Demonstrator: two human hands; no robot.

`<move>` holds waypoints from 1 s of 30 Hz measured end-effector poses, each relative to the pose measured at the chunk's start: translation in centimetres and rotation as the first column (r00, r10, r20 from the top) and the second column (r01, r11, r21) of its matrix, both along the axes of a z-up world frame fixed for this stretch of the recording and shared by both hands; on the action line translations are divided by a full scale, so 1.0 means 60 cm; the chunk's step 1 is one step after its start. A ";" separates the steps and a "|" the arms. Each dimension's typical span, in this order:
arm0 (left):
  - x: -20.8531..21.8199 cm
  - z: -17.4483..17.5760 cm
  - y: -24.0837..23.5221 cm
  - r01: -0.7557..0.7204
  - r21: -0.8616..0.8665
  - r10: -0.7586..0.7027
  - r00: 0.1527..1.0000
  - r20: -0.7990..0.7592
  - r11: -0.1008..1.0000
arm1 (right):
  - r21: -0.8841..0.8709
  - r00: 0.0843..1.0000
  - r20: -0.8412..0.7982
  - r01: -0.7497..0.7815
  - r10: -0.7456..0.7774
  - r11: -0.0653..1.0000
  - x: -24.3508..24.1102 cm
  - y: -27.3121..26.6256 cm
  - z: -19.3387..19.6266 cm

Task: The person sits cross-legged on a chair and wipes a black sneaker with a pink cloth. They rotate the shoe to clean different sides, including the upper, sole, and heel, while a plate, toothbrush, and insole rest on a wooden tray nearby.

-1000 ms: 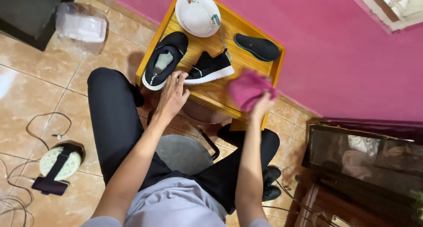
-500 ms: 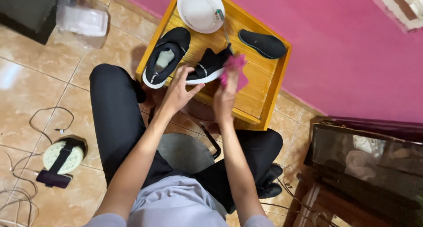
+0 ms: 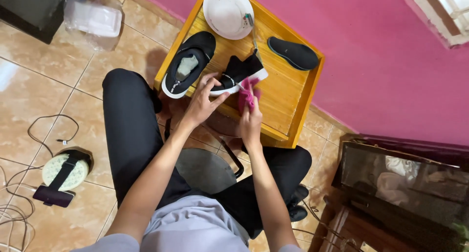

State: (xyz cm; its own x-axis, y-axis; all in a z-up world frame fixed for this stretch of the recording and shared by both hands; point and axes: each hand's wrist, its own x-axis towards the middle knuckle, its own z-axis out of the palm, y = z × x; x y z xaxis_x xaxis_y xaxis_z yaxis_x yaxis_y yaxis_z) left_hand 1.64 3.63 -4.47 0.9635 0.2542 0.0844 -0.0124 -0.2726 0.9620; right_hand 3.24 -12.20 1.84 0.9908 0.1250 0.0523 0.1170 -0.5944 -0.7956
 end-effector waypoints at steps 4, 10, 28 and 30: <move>-0.020 0.003 -0.009 -0.045 -0.058 0.047 0.998 0.040 0.997 | 0.245 0.986 0.007 0.162 -0.169 0.956 -0.001 -0.092 -0.027; -0.028 0.051 0.002 0.162 0.249 -0.106 0.968 -0.226 0.955 | 0.592 0.751 -0.532 0.660 -0.391 0.463 0.032 -0.253 -0.020; -0.044 0.085 0.002 0.092 -0.007 -0.089 0.926 -0.367 0.996 | -0.113 0.872 0.486 0.119 -0.050 0.986 0.089 -0.091 -0.075; -0.047 0.063 0.004 0.040 0.171 0.006 0.966 -0.260 0.984 | -0.224 0.937 0.331 -0.042 0.116 0.974 0.073 -0.071 -0.082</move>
